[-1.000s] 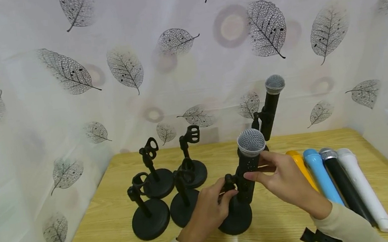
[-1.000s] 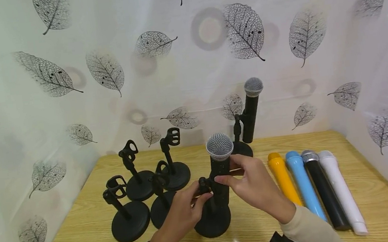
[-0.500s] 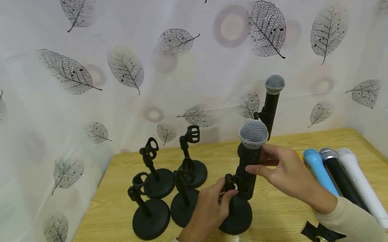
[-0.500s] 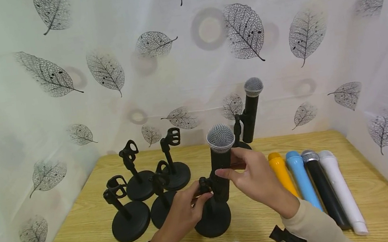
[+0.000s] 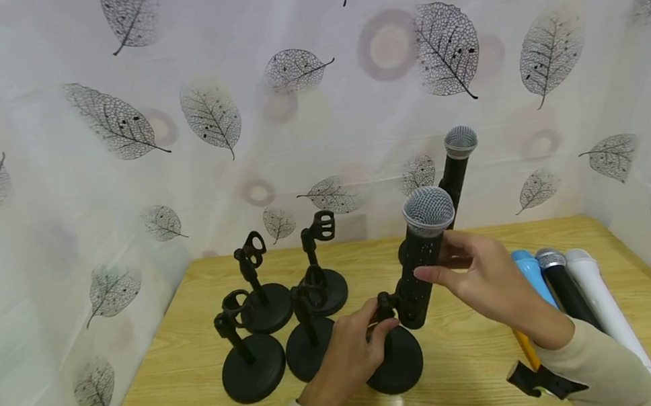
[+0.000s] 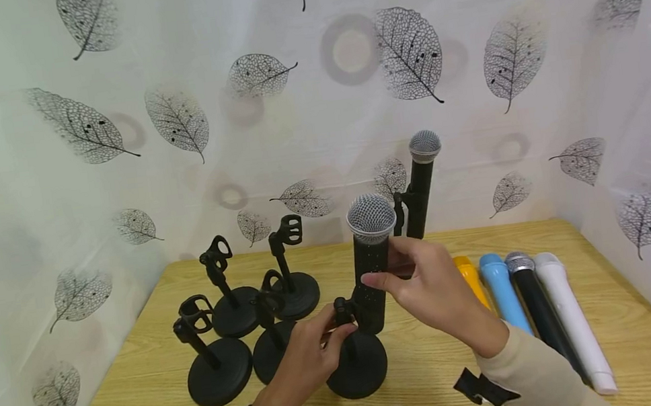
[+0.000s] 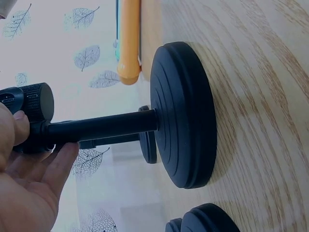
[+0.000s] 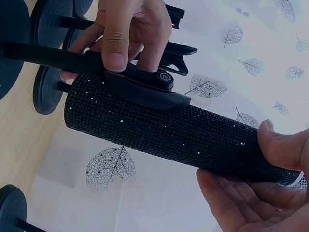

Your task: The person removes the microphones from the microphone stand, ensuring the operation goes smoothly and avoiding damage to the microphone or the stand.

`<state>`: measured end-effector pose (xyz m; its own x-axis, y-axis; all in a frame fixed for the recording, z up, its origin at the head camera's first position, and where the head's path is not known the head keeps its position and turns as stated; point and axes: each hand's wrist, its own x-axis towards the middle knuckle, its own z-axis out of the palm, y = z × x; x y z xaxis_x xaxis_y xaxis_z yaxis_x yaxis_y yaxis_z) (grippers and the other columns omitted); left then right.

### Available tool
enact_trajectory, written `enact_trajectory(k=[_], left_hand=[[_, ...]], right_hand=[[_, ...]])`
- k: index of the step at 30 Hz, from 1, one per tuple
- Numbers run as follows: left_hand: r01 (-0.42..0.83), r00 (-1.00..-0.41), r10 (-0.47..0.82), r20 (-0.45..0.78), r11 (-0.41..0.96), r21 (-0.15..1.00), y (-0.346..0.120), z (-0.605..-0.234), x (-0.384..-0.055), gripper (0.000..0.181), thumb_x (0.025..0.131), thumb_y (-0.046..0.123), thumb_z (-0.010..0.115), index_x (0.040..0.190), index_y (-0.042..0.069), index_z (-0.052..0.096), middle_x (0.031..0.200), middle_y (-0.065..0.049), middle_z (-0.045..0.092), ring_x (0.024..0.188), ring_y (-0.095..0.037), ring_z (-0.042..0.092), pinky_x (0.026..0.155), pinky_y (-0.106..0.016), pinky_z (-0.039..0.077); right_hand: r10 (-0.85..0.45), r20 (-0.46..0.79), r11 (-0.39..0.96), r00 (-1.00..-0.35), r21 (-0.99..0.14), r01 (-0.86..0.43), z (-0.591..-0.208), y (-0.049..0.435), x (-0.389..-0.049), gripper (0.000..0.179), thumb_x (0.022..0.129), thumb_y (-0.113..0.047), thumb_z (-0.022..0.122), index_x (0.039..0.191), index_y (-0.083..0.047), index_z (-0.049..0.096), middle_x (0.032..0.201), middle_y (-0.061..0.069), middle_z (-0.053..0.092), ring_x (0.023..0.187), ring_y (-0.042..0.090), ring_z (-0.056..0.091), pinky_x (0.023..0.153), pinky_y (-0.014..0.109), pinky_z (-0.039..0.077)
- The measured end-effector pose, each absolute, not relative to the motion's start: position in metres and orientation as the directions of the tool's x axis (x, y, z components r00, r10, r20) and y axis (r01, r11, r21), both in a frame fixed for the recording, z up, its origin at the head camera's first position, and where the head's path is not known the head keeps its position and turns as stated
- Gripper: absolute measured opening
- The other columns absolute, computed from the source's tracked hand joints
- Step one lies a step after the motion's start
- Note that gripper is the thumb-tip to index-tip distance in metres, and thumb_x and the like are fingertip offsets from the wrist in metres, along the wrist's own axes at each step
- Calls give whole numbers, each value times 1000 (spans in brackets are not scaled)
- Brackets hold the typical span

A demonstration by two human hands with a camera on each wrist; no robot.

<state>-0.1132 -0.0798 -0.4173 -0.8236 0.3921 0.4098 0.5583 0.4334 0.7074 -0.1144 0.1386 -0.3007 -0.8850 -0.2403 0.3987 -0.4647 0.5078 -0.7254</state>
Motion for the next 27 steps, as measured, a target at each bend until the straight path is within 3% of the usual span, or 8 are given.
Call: enact_trajectory(k=[10,27], left_hand=[[568,-818,390,422,437,697,-79,-417,-113,18,101,16,64,116,7,64,110,-6,75,104,-11,68,84,-19,56],[577,-811,398,428,425,698,-80,-418,-113,25,103,23,59,115,1,64,110,-13,74,106,-13,68,85,-18,55]], right_hand=[[-243,402,512,-883,-719,-469,-291,140,-114,22,87,-12,82,104,-3,72,89,0,73,85,15,72,81,34,61],[-240,418,504,-876,-718,-481,-277,142,-114,21,88,-11,81,105,-3,73,92,2,74,85,14,71,80,22,58]])
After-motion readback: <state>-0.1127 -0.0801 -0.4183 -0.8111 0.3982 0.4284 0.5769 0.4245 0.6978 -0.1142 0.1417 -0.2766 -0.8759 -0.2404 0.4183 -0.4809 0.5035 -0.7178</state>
